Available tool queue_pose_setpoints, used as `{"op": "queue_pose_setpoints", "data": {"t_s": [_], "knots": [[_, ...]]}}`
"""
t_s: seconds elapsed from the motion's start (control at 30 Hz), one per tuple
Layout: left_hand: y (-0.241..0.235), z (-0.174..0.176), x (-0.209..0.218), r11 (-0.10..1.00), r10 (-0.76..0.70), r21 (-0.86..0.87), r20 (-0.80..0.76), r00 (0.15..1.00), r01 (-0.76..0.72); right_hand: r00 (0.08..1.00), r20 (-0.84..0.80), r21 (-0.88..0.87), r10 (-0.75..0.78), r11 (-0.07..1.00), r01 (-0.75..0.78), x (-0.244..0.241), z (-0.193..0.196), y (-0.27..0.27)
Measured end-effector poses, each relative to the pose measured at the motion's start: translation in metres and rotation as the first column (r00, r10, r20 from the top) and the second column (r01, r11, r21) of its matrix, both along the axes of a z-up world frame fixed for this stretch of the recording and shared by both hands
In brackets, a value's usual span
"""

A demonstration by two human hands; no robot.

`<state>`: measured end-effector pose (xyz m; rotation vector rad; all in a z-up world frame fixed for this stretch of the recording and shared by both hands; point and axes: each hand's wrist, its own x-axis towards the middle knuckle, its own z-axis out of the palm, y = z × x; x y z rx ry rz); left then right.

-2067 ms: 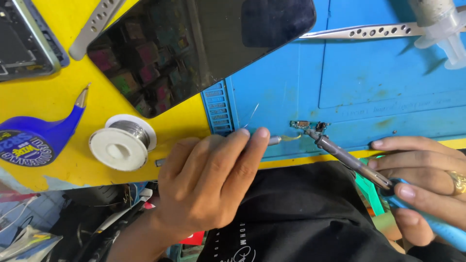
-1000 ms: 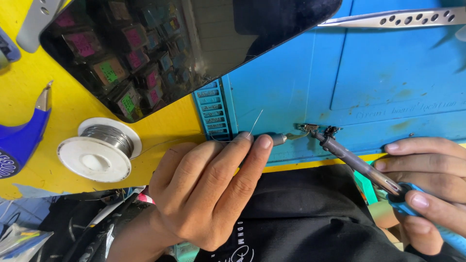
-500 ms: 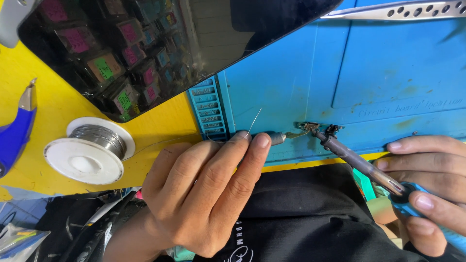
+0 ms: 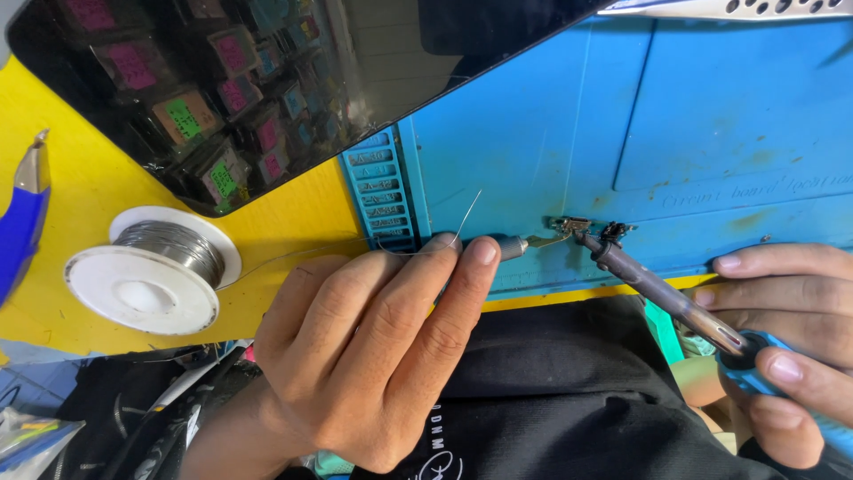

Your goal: The person uses a soldering iron and solder wire to work on a small electronic component placed on a blue mat. They apply heat and solder to the component's connections, occasionally using tweezers to adjust the piece. The workspace is cluttered with various tools and electronic parts.

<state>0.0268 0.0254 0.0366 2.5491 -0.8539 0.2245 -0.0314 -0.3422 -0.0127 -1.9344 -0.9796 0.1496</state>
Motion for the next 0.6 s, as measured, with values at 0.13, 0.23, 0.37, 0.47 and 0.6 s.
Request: {"op": "queue_pose_setpoints", "data": {"t_s": [0.13,0.23,0.37,0.47,0.6], "knots": [[0.000,-0.001,0.000,1.000,-0.001,-0.005,-0.004,1.000,0.001,0.999,0.015,0.024,-0.031,0.999,0.031,-0.001,-0.002,0.003],[0.000,-0.001,0.000,1.000,-0.006,0.005,-0.002,1.000,0.006,0.997,0.027,0.025,-0.067,0.998,0.066,-0.003,-0.003,0.006],[0.000,-0.001,0.000,1.000,-0.007,0.006,0.000,1.000,0.007,0.983,0.080,0.119,-0.168,0.980,0.157,-0.007,-0.013,0.012],[-0.001,-0.002,0.000,1.000,0.005,-0.004,0.000,1.000,-0.005,0.992,0.066,0.082,-0.107,0.991,0.101,-0.007,-0.013,0.010],[0.000,-0.001,0.000,1.000,0.002,0.003,-0.005,1.000,-0.002,0.983,0.074,0.108,-0.165,0.982,0.157,-0.007,-0.011,0.014]]}}
